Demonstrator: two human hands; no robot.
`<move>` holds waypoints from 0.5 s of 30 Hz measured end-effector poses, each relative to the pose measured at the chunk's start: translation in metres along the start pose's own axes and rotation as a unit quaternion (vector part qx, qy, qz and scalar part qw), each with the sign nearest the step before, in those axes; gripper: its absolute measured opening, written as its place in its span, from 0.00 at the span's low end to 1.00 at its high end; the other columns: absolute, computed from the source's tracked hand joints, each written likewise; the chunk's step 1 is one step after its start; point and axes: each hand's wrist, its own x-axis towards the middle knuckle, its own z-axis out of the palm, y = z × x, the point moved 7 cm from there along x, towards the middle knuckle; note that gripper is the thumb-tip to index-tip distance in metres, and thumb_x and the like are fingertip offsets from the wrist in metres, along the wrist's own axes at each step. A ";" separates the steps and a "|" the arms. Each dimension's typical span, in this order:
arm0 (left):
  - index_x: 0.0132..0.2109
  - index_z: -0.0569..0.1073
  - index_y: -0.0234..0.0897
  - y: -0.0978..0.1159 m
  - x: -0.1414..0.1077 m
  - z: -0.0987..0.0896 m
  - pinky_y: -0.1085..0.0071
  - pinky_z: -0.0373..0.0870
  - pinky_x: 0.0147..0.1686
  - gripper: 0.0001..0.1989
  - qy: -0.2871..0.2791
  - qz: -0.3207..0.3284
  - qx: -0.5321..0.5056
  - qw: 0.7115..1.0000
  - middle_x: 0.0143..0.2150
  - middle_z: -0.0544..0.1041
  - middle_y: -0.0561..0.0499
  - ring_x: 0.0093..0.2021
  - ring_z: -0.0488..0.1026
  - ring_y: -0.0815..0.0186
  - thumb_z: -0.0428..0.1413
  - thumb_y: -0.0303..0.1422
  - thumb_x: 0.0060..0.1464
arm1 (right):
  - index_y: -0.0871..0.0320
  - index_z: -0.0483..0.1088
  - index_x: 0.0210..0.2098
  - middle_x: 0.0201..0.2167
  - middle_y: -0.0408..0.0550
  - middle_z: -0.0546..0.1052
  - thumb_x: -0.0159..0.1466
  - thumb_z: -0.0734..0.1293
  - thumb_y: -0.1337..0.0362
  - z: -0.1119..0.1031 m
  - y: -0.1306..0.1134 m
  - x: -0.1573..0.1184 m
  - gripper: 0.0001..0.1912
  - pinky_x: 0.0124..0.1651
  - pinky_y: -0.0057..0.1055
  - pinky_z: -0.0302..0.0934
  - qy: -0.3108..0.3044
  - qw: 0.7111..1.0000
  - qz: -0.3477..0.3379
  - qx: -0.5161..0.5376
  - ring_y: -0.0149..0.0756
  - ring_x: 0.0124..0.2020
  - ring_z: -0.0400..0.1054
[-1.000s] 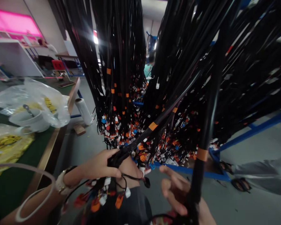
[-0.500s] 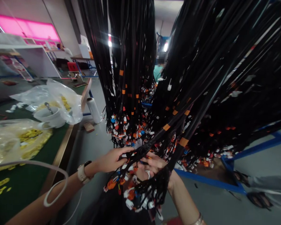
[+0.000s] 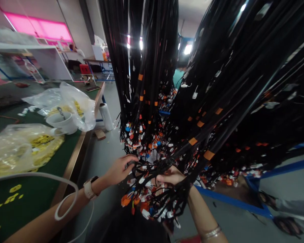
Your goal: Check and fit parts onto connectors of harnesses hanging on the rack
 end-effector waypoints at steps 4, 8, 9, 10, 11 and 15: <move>0.45 0.72 0.37 0.002 -0.005 0.009 0.70 0.67 0.45 0.12 -0.056 -0.020 -0.030 0.998 0.42 0.76 0.49 0.41 0.72 0.65 0.47 0.33 0.58 | 0.61 0.70 0.19 0.11 0.39 0.66 0.46 0.73 0.49 -0.004 -0.005 0.006 0.20 0.17 0.24 0.51 0.029 0.997 -0.043 -0.063 0.26 0.14 0.57; 0.46 0.72 0.38 0.002 -0.004 0.013 0.71 0.66 0.45 0.12 -0.063 -0.009 -0.043 0.997 0.43 0.76 0.50 0.41 0.72 0.66 0.49 0.30 0.56 | 0.60 0.75 0.30 0.25 0.46 0.77 0.49 0.73 0.53 0.005 -0.018 0.008 0.17 0.34 0.33 0.65 0.014 0.991 -0.115 -0.071 0.36 0.27 0.70; 0.45 0.72 0.38 0.001 -0.003 0.013 0.71 0.65 0.45 0.11 -0.054 -0.006 -0.044 0.998 0.43 0.76 0.51 0.41 0.72 0.66 0.49 0.29 0.56 | 0.60 0.75 0.34 0.30 0.48 0.78 0.49 0.73 0.54 0.007 -0.021 0.008 0.18 0.40 0.37 0.66 0.011 0.989 -0.128 -0.072 0.39 0.33 0.71; 0.45 0.72 0.38 -0.001 -0.003 0.013 0.71 0.65 0.46 0.11 -0.043 -0.007 -0.044 0.998 0.43 0.76 0.50 0.42 0.71 0.66 0.49 0.29 0.57 | 0.60 0.75 0.36 0.35 0.49 0.79 0.49 0.73 0.54 0.010 -0.022 0.008 0.20 0.45 0.40 0.65 0.011 0.988 -0.134 -0.070 0.42 0.38 0.71; 0.44 0.73 0.38 -0.003 -0.002 0.013 0.71 0.65 0.45 0.11 -0.031 -0.011 -0.041 0.999 0.42 0.76 0.50 0.42 0.71 0.66 0.48 0.29 0.57 | 0.60 0.75 0.38 0.37 0.50 0.79 0.48 0.74 0.54 0.011 -0.023 0.008 0.21 0.48 0.42 0.64 0.012 0.989 -0.132 -0.066 0.44 0.40 0.71; 0.42 0.73 0.37 -0.008 -0.001 0.011 0.70 0.65 0.45 0.09 0.011 -0.009 -0.031 0.999 0.41 0.76 0.49 0.41 0.71 0.66 0.49 0.31 0.58 | 0.62 0.74 0.34 0.33 0.50 0.79 0.49 0.73 0.51 0.012 -0.005 0.009 0.21 0.42 0.37 0.67 0.019 0.998 -0.048 -0.020 0.40 0.35 0.72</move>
